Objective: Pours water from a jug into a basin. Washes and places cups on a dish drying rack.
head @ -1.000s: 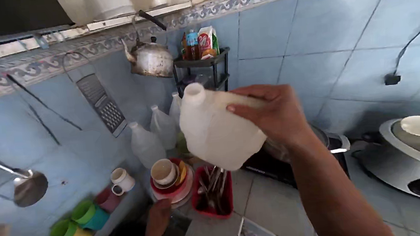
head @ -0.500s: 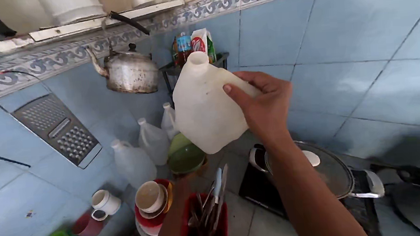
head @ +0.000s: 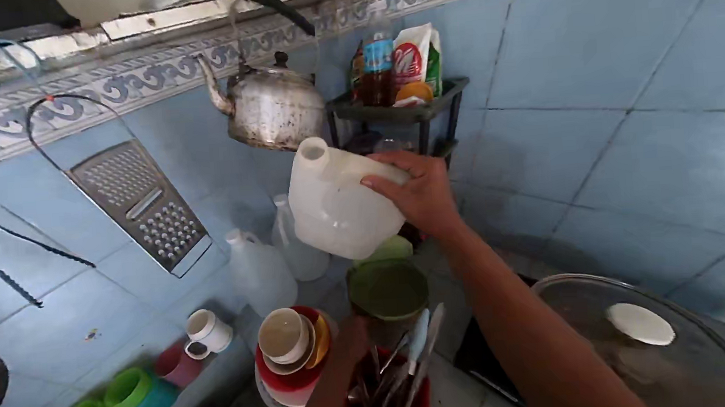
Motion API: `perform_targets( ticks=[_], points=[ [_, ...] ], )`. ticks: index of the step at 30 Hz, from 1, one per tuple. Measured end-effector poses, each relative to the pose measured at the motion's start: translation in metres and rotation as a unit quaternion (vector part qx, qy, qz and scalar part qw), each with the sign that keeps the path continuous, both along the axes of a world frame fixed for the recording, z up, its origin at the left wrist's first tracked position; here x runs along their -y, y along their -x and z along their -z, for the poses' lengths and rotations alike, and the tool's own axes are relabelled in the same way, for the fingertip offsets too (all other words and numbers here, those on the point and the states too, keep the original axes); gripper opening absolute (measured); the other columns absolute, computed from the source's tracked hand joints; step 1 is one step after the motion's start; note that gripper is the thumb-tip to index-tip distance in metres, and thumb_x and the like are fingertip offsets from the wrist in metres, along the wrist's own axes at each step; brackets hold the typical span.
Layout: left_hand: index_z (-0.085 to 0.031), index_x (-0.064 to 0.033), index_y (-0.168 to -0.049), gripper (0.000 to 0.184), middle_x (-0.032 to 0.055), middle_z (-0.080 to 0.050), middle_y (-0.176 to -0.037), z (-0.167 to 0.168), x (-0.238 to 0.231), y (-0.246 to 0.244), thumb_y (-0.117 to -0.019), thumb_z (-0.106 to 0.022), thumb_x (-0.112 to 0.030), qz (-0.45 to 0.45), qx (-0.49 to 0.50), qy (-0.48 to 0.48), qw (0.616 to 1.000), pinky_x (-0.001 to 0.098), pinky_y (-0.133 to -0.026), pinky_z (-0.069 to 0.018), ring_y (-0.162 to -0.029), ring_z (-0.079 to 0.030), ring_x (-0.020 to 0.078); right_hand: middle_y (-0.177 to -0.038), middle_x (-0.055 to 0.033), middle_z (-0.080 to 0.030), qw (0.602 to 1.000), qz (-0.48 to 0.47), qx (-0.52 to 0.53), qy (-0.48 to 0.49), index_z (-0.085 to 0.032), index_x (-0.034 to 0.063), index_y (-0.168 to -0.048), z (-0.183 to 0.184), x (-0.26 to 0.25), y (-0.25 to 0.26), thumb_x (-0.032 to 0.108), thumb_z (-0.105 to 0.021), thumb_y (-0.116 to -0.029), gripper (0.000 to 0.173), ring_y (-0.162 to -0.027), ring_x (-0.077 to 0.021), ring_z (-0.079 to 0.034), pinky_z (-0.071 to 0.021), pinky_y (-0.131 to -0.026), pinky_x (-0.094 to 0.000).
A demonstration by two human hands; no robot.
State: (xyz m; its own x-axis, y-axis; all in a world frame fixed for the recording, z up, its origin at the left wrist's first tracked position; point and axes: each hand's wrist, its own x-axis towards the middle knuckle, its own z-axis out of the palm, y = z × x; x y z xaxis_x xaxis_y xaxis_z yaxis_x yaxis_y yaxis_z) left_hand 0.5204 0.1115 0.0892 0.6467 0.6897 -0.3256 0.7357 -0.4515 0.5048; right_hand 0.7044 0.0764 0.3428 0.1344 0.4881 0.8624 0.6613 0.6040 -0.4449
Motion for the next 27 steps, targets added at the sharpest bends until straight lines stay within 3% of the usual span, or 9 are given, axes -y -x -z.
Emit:
perform_targets(
  ticks=[5, 7, 11, 15, 17, 18, 21, 23, 27],
  points=[
    [-0.062, 0.0029, -0.134, 0.035, 0.0254, -0.053, -0.146, -0.004, 0.009, 0.018, -0.1021, -0.057, -0.010, -0.043, 0.142, -0.021, 0.989, 0.0460, -0.115, -0.0432, -0.135, -0.054, 0.0350, -0.106, -0.0207, -0.074, 0.998, 0.017, 0.022, 0.051, -0.074, -0.0031, -0.115, 0.034, -0.046, 0.028, 0.023, -0.073, -0.0941, 0.033, -0.098, -0.0316, -0.072, -0.0570, -0.090, -0.0482],
    [-0.059, 0.0009, -0.140, 0.039, 0.0251, -0.050, -0.149, -0.014, 0.020, 0.033, -0.1018, -0.055, -0.007, -0.053, 0.172, -0.023, 0.983, 0.0445, -0.113, -0.0453, -0.134, -0.055, 0.0349, -0.110, -0.0252, -0.072, 0.991, 0.061, -0.051, 0.105, -0.070, -0.0042, -0.120, 0.045, -0.046, 0.050, 0.022, -0.069, -0.0987, 0.034, -0.102, -0.0400, -0.070, -0.0542, -0.091, -0.0573],
    [-0.062, 0.0019, -0.136, 0.036, 0.0254, -0.059, -0.138, -0.027, 0.048, 0.081, -0.1018, -0.056, -0.009, -0.041, 0.232, -0.015, 0.972, 0.0448, -0.108, -0.0487, -0.127, -0.060, 0.0347, -0.123, -0.0225, -0.069, 0.952, 0.126, -0.209, 0.183, -0.062, 0.0061, -0.137, 0.053, -0.038, 0.086, 0.034, -0.060, -0.1045, 0.042, -0.105, -0.0397, -0.068, -0.0518, -0.088, -0.0629],
    [-0.073, 0.0016, -0.116, 0.024, 0.0170, -0.072, -0.117, -0.025, 0.074, 0.143, -0.0995, -0.060, -0.009, -0.145, 0.333, -0.106, 0.926, 0.0378, -0.092, -0.0594, -0.104, -0.071, 0.0225, -0.134, -0.0211, -0.063, 0.950, 0.077, -0.259, 0.154, -0.055, 0.0008, -0.143, 0.051, -0.020, 0.095, 0.023, -0.057, -0.1058, 0.043, -0.112, -0.0278, -0.066, -0.0524, -0.096, -0.0485],
    [-0.073, 0.0049, -0.111, 0.020, 0.0183, -0.073, -0.105, -0.013, 0.079, 0.177, -0.0954, -0.063, -0.004, -0.293, 0.343, -0.197, 0.871, 0.0376, -0.081, -0.0622, -0.091, -0.073, 0.0224, -0.128, -0.0160, -0.062, 0.952, 0.042, -0.271, 0.133, -0.053, -0.0010, -0.142, 0.045, -0.008, 0.092, 0.020, -0.056, -0.1056, 0.042, -0.095, -0.0115, -0.064, -0.0546, -0.084, -0.0303],
    [-0.069, 0.0068, -0.116, 0.024, 0.0220, -0.070, -0.108, -0.004, 0.077, 0.194, -0.0947, -0.064, -0.004, -0.376, 0.322, -0.213, 0.842, 0.0404, -0.081, -0.0613, -0.092, -0.072, 0.0262, -0.126, -0.0130, -0.061, 0.953, 0.027, -0.277, 0.124, -0.051, -0.0012, -0.142, 0.041, -0.001, 0.090, 0.019, -0.056, -0.1056, 0.042, -0.091, -0.0057, -0.062, -0.0544, -0.081, -0.0244],
    [-0.046, 0.0065, -0.147, 0.056, 0.0328, -0.055, -0.135, 0.032, 0.062, 0.230, -0.0980, -0.066, -0.014, -0.547, 0.269, -0.065, 0.790, 0.0548, -0.099, -0.0513, -0.119, -0.060, 0.0432, -0.124, -0.0061, -0.060, 0.950, -0.007, -0.293, 0.106, -0.048, 0.0009, -0.145, 0.028, 0.015, 0.093, 0.020, -0.054, -0.1061, 0.044, -0.091, 0.0008, -0.062, -0.0542, -0.081, -0.0190],
    [-0.033, 0.0006, -0.155, 0.064, 0.0322, -0.051, -0.143, 0.059, 0.056, 0.231, -0.1024, -0.063, -0.019, -0.579, 0.289, 0.081, 0.758, 0.0581, -0.097, -0.0524, -0.122, -0.059, 0.0439, -0.124, -0.0029, -0.059, 0.944, -0.034, -0.312, 0.100, -0.044, 0.0034, -0.149, 0.022, 0.024, 0.102, 0.019, -0.052, -0.1065, 0.046, -0.095, 0.0013, -0.062, -0.0550, -0.083, -0.0186],
    [-0.045, 0.0011, -0.146, 0.045, 0.0261, -0.063, -0.122, 0.093, 0.056, 0.208, -0.1038, -0.057, -0.008, -0.561, 0.404, 0.186, 0.698, 0.0454, -0.078, -0.0601, -0.094, -0.069, 0.0311, -0.132, -0.0036, -0.056, 0.932, -0.071, -0.336, 0.117, -0.037, 0.0074, -0.153, 0.022, 0.029, 0.118, 0.014, -0.050, -0.1060, 0.049, -0.105, -0.0029, -0.063, -0.0551, -0.089, -0.0234]
  ],
)
